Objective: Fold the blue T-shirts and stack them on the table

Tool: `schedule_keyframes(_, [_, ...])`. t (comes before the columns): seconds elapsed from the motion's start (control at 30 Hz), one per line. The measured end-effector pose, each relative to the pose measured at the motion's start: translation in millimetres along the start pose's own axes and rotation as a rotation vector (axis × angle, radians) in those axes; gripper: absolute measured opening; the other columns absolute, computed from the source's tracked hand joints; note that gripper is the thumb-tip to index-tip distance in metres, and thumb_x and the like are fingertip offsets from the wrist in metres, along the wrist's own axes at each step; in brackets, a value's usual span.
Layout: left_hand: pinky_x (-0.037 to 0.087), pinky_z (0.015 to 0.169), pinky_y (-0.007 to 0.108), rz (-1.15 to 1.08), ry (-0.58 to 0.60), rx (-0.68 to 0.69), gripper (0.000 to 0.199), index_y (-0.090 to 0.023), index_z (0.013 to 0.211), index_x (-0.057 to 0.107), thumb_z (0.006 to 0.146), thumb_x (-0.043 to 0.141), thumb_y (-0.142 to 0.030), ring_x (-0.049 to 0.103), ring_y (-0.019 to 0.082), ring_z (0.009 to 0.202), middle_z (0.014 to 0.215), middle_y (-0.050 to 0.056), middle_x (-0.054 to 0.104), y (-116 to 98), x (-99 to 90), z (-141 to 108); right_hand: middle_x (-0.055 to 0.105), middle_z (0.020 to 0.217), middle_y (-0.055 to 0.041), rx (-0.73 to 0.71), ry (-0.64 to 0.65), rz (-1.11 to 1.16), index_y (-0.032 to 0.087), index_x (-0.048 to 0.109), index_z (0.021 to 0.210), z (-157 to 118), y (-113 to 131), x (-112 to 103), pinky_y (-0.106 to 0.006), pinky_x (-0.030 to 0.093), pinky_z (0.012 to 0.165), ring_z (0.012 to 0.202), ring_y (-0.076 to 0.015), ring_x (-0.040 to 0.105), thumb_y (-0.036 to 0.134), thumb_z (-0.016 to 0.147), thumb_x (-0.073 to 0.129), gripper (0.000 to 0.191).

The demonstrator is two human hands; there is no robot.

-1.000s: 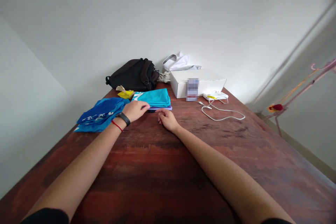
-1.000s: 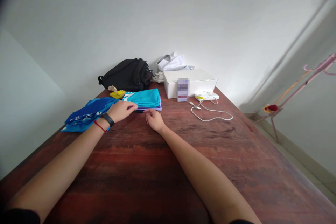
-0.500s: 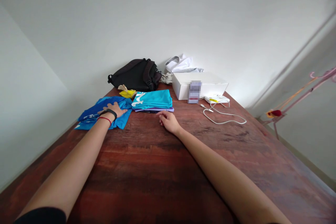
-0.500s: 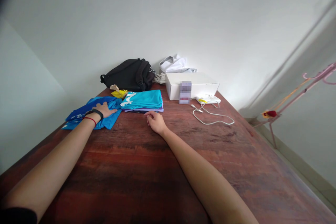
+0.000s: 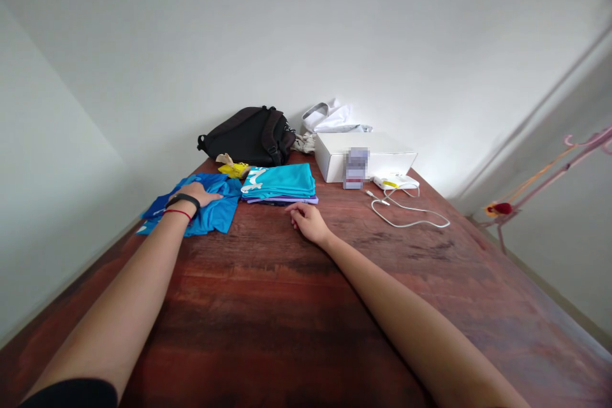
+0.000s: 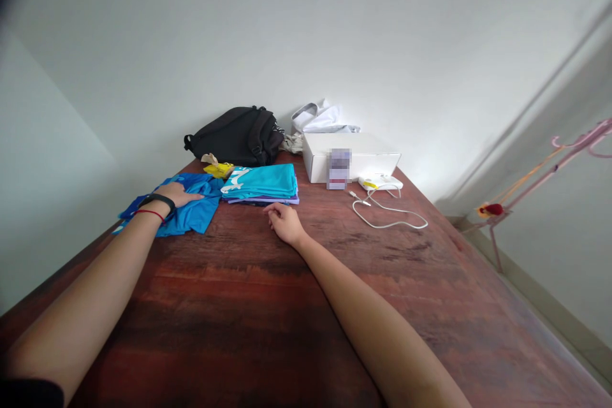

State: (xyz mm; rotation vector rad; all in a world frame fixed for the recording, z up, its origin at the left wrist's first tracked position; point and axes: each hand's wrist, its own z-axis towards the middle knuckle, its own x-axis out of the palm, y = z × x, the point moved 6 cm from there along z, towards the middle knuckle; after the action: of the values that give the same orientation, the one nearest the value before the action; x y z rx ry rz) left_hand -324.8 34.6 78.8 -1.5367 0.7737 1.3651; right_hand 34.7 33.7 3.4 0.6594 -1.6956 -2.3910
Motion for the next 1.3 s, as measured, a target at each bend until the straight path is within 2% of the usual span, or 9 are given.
schedule_keyframes(0.13, [0.047,0.084,0.04,0.091,0.067,-0.054,0.09,-0.005,0.09,0.066,0.055,0.067,-0.087,0.061,0.041,0.107,0.116,0.032,0.066,5,-0.8,3,0.06,0.065,0.0035,0.002,-0.003,-0.004,0.016,0.069,0.098,0,0,0,-0.022,0.047,0.059,0.055,-0.0105,0.06,0.021,0.091,0.048,0.024])
schedule_keyframes(0.3, [0.045,0.087,0.041,0.108,0.053,-0.058,0.091,-0.003,0.098,0.066,0.078,0.042,-0.088,0.058,0.041,0.114,0.124,0.032,0.062,4,-5.5,3,0.061,0.065,0.0036,0.004,0.003,-0.013,0.017,0.07,0.099,0,-1,0,-0.022,0.048,0.059,0.055,-0.0105,0.06,0.02,0.09,0.048,0.024])
schedule_keyframes(0.53, [0.047,0.084,0.036,0.128,0.071,-0.032,0.047,-0.013,0.079,0.066,0.082,0.066,-0.059,0.065,0.027,0.096,0.096,0.014,0.073,2,-5.0,0,0.06,0.065,0.0037,0.01,0.001,-0.022,0.017,0.07,0.098,-1,1,0,-0.022,0.047,0.059,0.053,-0.0105,0.059,0.023,0.09,0.048,0.024])
schedule_keyframes(0.77, [0.045,0.075,0.04,0.012,-0.244,-0.106,0.031,-0.017,0.084,0.067,0.086,0.055,-0.045,0.062,0.036,0.095,0.102,0.018,0.07,-14,-43.0,-27,0.061,0.066,0.0033,0.0,0.008,-0.031,0.017,0.07,0.099,-1,1,0,-0.022,0.048,0.06,0.055,-0.0106,0.059,0.022,0.09,0.048,0.024])
schedule_keyframes(0.9, [0.042,0.071,0.032,-0.127,-0.451,-0.098,0.029,-0.016,0.081,0.065,0.089,0.049,-0.04,0.056,0.023,0.08,0.087,0.009,0.068,-24,-68.8,-39,0.061,0.065,0.0033,-0.01,0.008,-0.032,0.017,0.07,0.099,-1,1,0,-0.023,0.048,0.06,0.054,-0.0107,0.059,0.022,0.09,0.048,0.024])
schedule_keyframes(1.03, [0.039,0.065,0.024,-0.227,-0.503,-0.047,0.037,-0.012,0.089,0.064,0.096,0.039,-0.038,0.051,0.016,0.075,0.075,0.002,0.064,-33,-86.2,-42,0.061,0.065,0.0034,-0.012,0.014,-0.038,0.017,0.07,0.098,-1,2,0,-0.022,0.048,0.06,0.054,-0.0104,0.059,0.022,0.09,0.049,0.023])
schedule_keyframes(1.13, [0.04,0.06,0.024,-0.272,-0.378,0.01,0.044,-0.014,0.084,0.067,0.092,0.049,-0.054,0.055,0.016,0.069,0.065,0.0,0.062,-39,-81.4,-38,0.061,0.065,0.0037,-0.009,0.015,-0.041,0.017,0.07,0.099,-1,2,0,-0.022,0.048,0.06,0.054,-0.0104,0.059,0.022,0.09,0.049,0.023])
schedule_keyframes(1.2, [0.041,0.057,0.025,-0.287,-0.179,0.016,0.051,-0.016,0.078,0.068,0.086,0.056,-0.065,0.058,0.017,0.062,0.061,0.001,0.063,-41,-63.0,-34,0.061,0.065,0.0036,-0.01,0.014,-0.046,0.017,0.07,0.099,-1,2,0,-0.022,0.048,0.06,0.054,-0.0106,0.059,0.023,0.091,0.049,0.023])
schedule_keyframes(1.3, [0.045,0.057,0.028,-0.275,0.144,-0.045,0.074,-0.014,0.081,0.07,0.087,0.04,-0.081,0.061,0.02,0.058,0.064,0.007,0.068,-41,-25.7,-30,0.061,0.066,0.0032,-0.015,0.013,-0.053,0.017,0.07,0.099,-1,2,0,-0.023,0.047,0.06,0.055,-0.0109,0.059,0.024,0.091,0.048,0.024])
